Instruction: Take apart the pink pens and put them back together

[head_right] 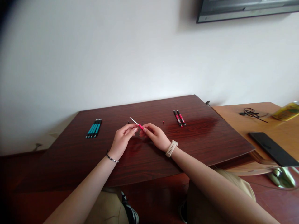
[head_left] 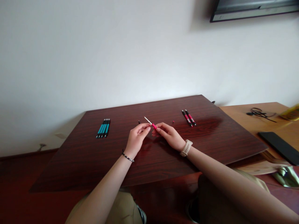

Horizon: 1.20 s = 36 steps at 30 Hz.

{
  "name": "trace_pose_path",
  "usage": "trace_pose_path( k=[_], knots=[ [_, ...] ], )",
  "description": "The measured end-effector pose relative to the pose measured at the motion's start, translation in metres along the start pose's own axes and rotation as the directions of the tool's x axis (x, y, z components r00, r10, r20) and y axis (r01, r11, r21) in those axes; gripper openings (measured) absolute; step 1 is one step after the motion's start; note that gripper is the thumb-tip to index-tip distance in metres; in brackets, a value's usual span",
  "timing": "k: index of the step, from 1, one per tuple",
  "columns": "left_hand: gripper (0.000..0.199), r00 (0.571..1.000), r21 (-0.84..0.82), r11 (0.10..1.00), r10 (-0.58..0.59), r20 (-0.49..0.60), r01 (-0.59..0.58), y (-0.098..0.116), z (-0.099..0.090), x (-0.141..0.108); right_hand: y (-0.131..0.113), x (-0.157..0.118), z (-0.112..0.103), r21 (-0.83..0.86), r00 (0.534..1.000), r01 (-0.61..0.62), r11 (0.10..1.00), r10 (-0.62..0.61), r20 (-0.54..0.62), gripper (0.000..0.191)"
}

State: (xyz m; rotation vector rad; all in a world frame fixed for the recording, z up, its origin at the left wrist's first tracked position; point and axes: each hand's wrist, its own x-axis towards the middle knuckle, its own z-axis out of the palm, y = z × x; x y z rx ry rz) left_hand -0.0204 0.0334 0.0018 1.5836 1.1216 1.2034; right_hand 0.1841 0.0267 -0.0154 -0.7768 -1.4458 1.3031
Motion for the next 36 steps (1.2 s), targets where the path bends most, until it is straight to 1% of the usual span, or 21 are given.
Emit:
trace_pose_path(
  k=[3,5,9,13,15,18,21,24,26,28,30,33,36],
  knots=[
    [0.029,1.0,0.019,1.0,0.004,0.003,-0.004,0.0,0.002,-0.001,-0.004,0.0,0.0,0.017,0.999,0.038,0.999,-0.037,-0.028,0.036],
    [0.028,1.0,0.022,1.0,0.01,0.011,-0.01,0.0,0.003,-0.002,-0.005,0.0,0.0,0.018,0.998,0.055,0.998,-0.054,-0.022,0.034],
    [0.027,0.999,0.032,0.999,0.035,0.041,-0.037,-0.001,0.004,-0.003,-0.002,0.0,0.0,0.019,0.998,0.057,0.998,-0.057,-0.001,0.031],
    [0.031,0.998,0.065,0.997,0.034,0.049,-0.037,-0.003,0.008,-0.004,0.0,0.0,0.0,0.033,0.997,0.068,0.997,-0.067,-0.032,0.031],
    [0.034,0.998,0.027,1.0,0.014,0.054,-0.015,-0.004,0.011,-0.006,-0.001,0.0,0.001,0.037,0.995,0.086,0.996,-0.083,-0.058,0.031],
    [0.034,0.995,-0.102,0.994,-0.027,0.091,0.037,-0.005,0.017,-0.009,-0.004,-0.001,0.002,0.014,0.991,0.097,0.995,-0.095,-0.099,0.03],
    [0.032,0.992,-0.197,0.975,-0.08,0.099,0.099,-0.003,0.02,-0.01,-0.007,-0.002,0.003,-0.001,0.989,0.119,0.993,-0.119,-0.092,0.026],
    [0.026,0.991,-0.188,0.976,-0.097,0.09,0.113,-0.002,0.018,-0.009,-0.01,-0.002,0.002,-0.029,0.987,0.135,0.99,-0.137,-0.085,0.024],
    [0.024,0.994,-0.155,0.983,-0.087,0.069,0.096,-0.003,0.016,-0.008,-0.011,-0.002,0.001,-0.034,0.988,0.115,0.993,-0.118,-0.097,0.025],
    [0.024,0.996,-0.142,0.986,-0.081,0.036,0.086,-0.003,0.014,-0.007,-0.011,-0.001,0.0,0.013,0.989,0.08,0.997,-0.077,-0.126,0.03],
    [0.025,0.996,-0.146,0.985,-0.087,0.018,0.088,-0.004,0.014,-0.007,-0.011,-0.001,-0.001,0.107,0.985,0.046,0.993,-0.028,-0.168,0.036],
    [0.025,0.996,-0.141,0.986,-0.091,0.007,0.092,-0.005,0.014,-0.007,-0.008,0.0,-0.004,0.244,0.975,0.027,0.97,0.029,-0.222,0.037],
    [0.023,0.996,-0.129,0.988,-0.085,0.012,0.086,-0.005,0.015,-0.007,-0.004,0.001,-0.008,0.29,0.968,0.018,0.957,0.055,-0.244,0.043]
  ],
)
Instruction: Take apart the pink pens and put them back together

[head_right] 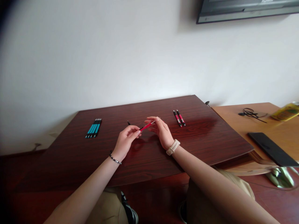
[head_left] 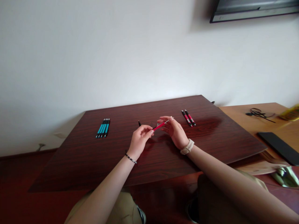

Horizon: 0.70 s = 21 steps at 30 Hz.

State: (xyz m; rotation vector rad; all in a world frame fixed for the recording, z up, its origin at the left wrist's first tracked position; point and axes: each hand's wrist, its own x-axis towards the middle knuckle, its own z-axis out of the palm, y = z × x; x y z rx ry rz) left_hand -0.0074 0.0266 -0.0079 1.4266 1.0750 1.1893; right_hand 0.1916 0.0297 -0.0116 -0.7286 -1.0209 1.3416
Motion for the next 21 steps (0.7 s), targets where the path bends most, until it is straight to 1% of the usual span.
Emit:
trace_pose_path(
  k=[4,8,10,14,17,21],
  knots=[
    [0.02,1.0,0.006,1.0,0.025,-0.016,-0.025,-0.0001,-0.0002,-0.0001,0.0031,0.0021,-0.0025,-0.032,1.0,-0.004,0.999,0.004,0.002,0.047],
    [0.021,0.997,-0.003,0.999,0.05,-0.066,-0.05,-0.002,-0.0017,0.0006,0.004,0.0009,-0.0012,-0.085,1.0,0.014,0.996,-0.012,0.017,0.046],
    [0.021,0.995,-0.01,0.998,0.056,-0.085,-0.057,-0.0036,-0.0023,0.0013,0.0031,-0.0003,0.0005,-0.046,0.999,-0.008,0.999,0.011,0.05,0.044],
    [0.019,0.994,-0.005,0.997,0.071,-0.085,-0.072,-0.0049,-0.0019,0.0021,-0.0003,-0.0014,0.0039,0.091,0.992,-0.06,0.994,0.049,0.118,0.039],
    [0.017,0.991,0.031,0.995,0.102,-0.087,-0.1,-0.0025,-0.0002,0.0009,-0.0021,-0.0009,0.0048,0.126,0.994,-0.056,0.99,0.044,0.102,0.036],
    [0.014,0.978,0.113,0.978,0.185,-0.094,-0.174,0.0022,0.0011,-0.0019,-0.0022,-0.0003,0.0038,0.112,0.996,-0.048,0.992,0.039,0.083,0.035]
  ],
)
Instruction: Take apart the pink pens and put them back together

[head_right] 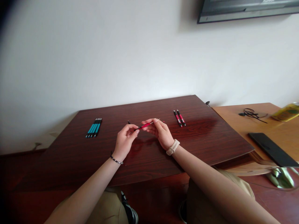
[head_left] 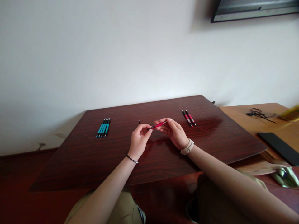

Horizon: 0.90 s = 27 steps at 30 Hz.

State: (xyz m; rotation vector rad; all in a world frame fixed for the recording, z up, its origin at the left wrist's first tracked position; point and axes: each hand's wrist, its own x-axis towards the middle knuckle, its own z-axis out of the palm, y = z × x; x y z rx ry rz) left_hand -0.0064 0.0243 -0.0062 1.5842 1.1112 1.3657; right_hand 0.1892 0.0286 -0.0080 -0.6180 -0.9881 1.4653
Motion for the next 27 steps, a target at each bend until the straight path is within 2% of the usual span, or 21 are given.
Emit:
trace_pose_path(
  k=[5,9,15,17,21,24,27],
  knots=[
    [0.01,0.997,0.071,0.994,0.084,0.003,-0.083,0.002,-0.002,-0.001,0.001,-0.001,-0.002,-0.017,1.0,-0.013,1.0,0.013,0.022,0.038],
    [0.012,0.998,0.038,0.997,0.06,0.001,-0.06,0.001,-0.001,-0.001,0.002,0.0,-0.003,0.067,0.999,-0.037,0.997,0.035,0.029,0.037],
    [0.029,0.994,-0.203,0.973,-0.102,0.049,0.109,0.001,0.002,-0.002,0.005,0.004,-0.006,0.212,0.997,-0.037,0.977,0.049,-0.052,0.027],
    [0.032,0.981,-0.315,0.931,-0.157,0.11,0.184,0.002,0.001,-0.003,0.005,0.006,-0.009,0.256,0.995,-0.039,0.966,0.061,-0.078,0.026],
    [0.033,0.943,-0.52,0.79,-0.228,0.242,0.324,0.002,-0.002,-0.002,0.005,0.008,-0.011,0.304,0.991,-0.067,0.95,0.097,-0.087,0.023],
    [0.033,0.922,-0.58,0.72,-0.257,0.289,0.382,-0.001,-0.003,-0.001,0.005,0.008,-0.011,0.307,0.992,-0.085,0.948,0.108,-0.06,0.023],
    [0.032,0.912,-0.604,0.686,-0.262,0.315,0.406,-0.003,-0.002,0.0,0.006,0.008,-0.011,0.293,0.993,-0.095,0.951,0.113,-0.042,0.023]
  ],
)
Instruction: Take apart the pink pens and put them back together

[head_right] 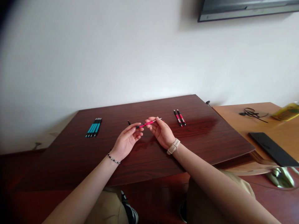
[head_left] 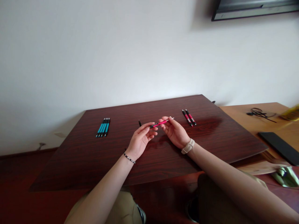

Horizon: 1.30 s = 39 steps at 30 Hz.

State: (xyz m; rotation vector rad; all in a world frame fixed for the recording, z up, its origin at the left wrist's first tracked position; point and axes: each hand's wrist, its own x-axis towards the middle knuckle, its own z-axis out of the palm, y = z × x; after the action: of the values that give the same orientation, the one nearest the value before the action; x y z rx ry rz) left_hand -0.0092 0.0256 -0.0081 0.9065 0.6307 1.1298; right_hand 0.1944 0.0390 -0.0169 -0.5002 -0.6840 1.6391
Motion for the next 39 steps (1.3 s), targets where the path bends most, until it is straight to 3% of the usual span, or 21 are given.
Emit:
trace_pose_path(
  k=[28,34,39],
  knots=[
    [0.032,0.999,0.043,0.999,0.008,-0.031,-0.007,0.0,-0.001,0.0,-0.002,0.001,-0.001,-0.103,1.0,0.009,0.995,-0.01,-0.007,0.028],
    [0.034,0.999,0.071,0.997,0.002,-0.054,0.002,0.002,-0.003,-0.001,-0.04,0.013,-0.015,-0.226,0.973,0.188,0.956,-0.213,-0.092,0.026],
    [0.031,0.997,0.079,0.997,-0.003,-0.076,0.009,0.002,-0.004,-0.001,-0.077,0.02,-0.04,-0.488,0.909,0.284,0.825,-0.394,-0.137,0.037]
  ],
)
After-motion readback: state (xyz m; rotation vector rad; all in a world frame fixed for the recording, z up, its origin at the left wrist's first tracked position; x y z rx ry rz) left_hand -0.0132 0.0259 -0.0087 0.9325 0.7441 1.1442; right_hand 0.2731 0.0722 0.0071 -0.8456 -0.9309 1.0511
